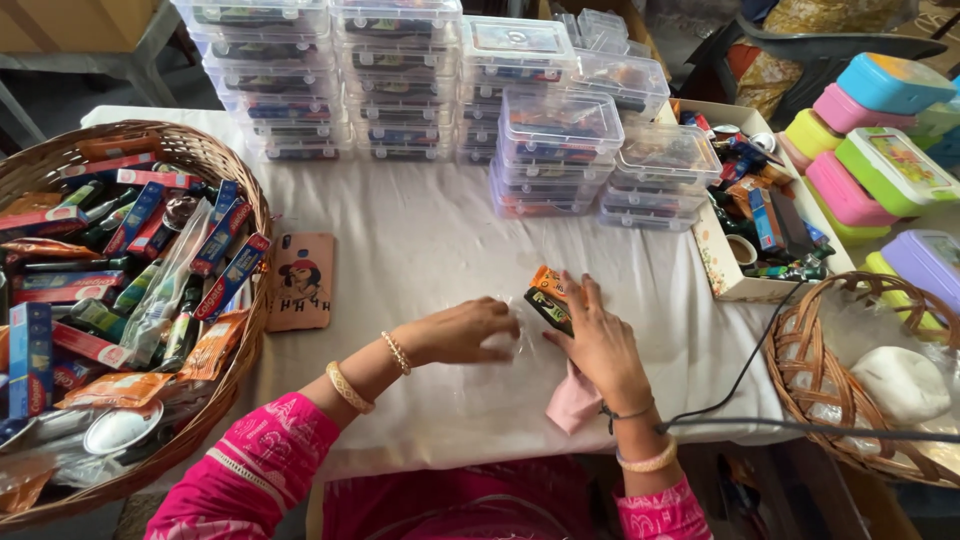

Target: The person wipes small packaged items with a cloth, then places them into a clear plastic container. They repeat this process with additional items, stacking the filled containers on the table.

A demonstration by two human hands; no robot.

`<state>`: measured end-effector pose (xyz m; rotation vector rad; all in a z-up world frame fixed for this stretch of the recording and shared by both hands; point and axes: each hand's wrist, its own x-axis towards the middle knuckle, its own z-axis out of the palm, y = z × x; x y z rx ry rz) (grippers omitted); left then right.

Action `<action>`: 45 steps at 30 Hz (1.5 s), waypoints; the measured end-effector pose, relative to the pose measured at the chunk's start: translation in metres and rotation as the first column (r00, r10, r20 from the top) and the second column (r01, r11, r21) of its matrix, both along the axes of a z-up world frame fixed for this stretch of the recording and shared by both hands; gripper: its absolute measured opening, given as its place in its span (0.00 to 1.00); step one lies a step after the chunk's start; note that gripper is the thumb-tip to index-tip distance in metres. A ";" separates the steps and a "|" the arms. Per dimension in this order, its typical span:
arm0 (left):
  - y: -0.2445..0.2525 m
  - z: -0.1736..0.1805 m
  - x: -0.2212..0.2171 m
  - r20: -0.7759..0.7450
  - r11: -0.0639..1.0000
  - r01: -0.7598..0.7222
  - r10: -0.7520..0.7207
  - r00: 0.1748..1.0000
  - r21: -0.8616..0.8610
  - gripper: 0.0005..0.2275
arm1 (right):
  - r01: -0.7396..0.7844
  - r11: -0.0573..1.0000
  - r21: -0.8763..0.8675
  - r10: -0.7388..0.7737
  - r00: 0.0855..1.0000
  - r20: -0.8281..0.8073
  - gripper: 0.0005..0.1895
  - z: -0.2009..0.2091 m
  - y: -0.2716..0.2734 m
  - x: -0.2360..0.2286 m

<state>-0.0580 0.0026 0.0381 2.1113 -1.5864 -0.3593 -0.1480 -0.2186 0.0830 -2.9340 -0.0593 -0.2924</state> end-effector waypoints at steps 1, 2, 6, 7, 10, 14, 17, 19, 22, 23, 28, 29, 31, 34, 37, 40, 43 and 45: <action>-0.003 -0.007 0.005 0.000 1.000 0.004 -0.004 1.000 0.000 0.21 | 0.004 1.000 0.000 -0.004 1.000 0.000 0.47 -0.008 -0.005 0.001; -0.006 -0.014 0.010 -0.017 0.987 -0.160 0.160 0.987 0.010 0.14 | 0.002 1.000 -0.011 -0.002 1.000 -0.025 0.42 -0.016 -0.009 0.002; -0.007 -0.027 0.021 0.042 0.880 -0.394 0.419 0.907 -0.266 0.09 | 0.074 0.994 -0.082 -0.083 0.990 -0.110 0.37 -0.032 -0.017 0.004; -0.008 -0.025 0.020 0.043 0.880 -0.393 0.418 0.907 -0.265 0.09 | 0.075 0.994 -0.081 -0.084 0.990 -0.109 0.37 -0.035 -0.019 0.005; -0.015 -0.021 0.016 0.176 0.866 -0.408 0.468 0.866 -0.290 0.15 | 0.041 0.999 0.014 -0.040 0.997 -0.060 0.30 -0.034 -0.020 0.005; -0.020 -0.022 0.016 0.152 0.877 -0.384 0.438 0.886 -0.291 0.08 | 0.076 0.997 -0.006 -0.076 0.994 -0.073 0.29 -0.023 -0.017 -0.002; -0.019 -0.022 0.018 0.003 0.854 -0.458 0.473 0.881 -0.247 0.07 | 0.080 0.997 0.018 -0.079 0.995 -0.064 0.35 -0.026 -0.019 -0.003; -0.017 -0.021 0.019 -0.119 0.830 -0.501 0.488 0.865 -0.246 0.09 | 0.087 0.996 0.024 -0.086 0.995 -0.059 0.39 -0.023 -0.018 -0.005; -0.017 -0.027 0.020 -0.139 0.775 -0.520 0.507 0.851 -0.359 0.07 | 0.113 0.993 0.025 -0.112 0.992 -0.057 0.39 -0.026 -0.017 -0.008; -0.018 -0.032 0.021 -0.090 0.784 -0.534 0.536 0.840 -0.317 0.05 | 0.118 0.993 0.010 -0.118 0.992 -0.039 0.33 -0.033 -0.019 -0.007; -0.015 -0.042 0.025 0.015 0.796 -0.523 0.553 0.833 -0.304 0.09 | 0.159 0.987 0.010 -0.159 0.987 -0.037 0.26 -0.045 -0.024 -0.005; -0.014 -0.038 0.022 -0.012 0.795 -0.537 0.557 0.830 -0.283 0.07 | 0.162 0.986 0.048 -0.162 0.987 -0.006 0.25 -0.043 -0.023 -0.007; -0.012 -0.025 0.016 -0.039 0.792 -0.552 0.563 0.825 -0.261 0.05 | 0.161 0.983 0.087 -0.164 0.986 0.026 0.25 -0.041 -0.022 -0.008; -0.010 -0.011 0.005 0.012 0.829 -0.491 0.512 0.859 -0.267 0.16 | 0.204 0.978 0.039 -0.205 0.979 0.015 0.27 -0.036 -0.019 -0.010; -0.010 -0.012 0.004 0.029 0.823 -0.535 0.549 0.835 -0.190 0.20 | 0.254 0.962 0.096 -0.257 0.966 0.016 0.28 -0.031 -0.021 -0.010; -0.011 -0.018 0.006 0.059 0.820 -0.539 0.558 0.828 -0.196 0.23 | 0.277 0.945 0.176 -0.296 0.951 0.088 0.25 -0.043 -0.037 -0.007; -0.012 -0.025 0.008 0.057 0.815 -0.540 0.561 0.826 -0.210 0.23 | 0.268 0.926 0.265 -0.335 0.908 0.253 0.24 -0.040 -0.038 -0.011; -0.013 -0.030 0.009 0.053 0.803 -0.544 0.571 0.819 -0.242 0.23 | 0.091 0.953 0.290 -0.219 0.867 0.448 0.24 -0.033 -0.031 -0.016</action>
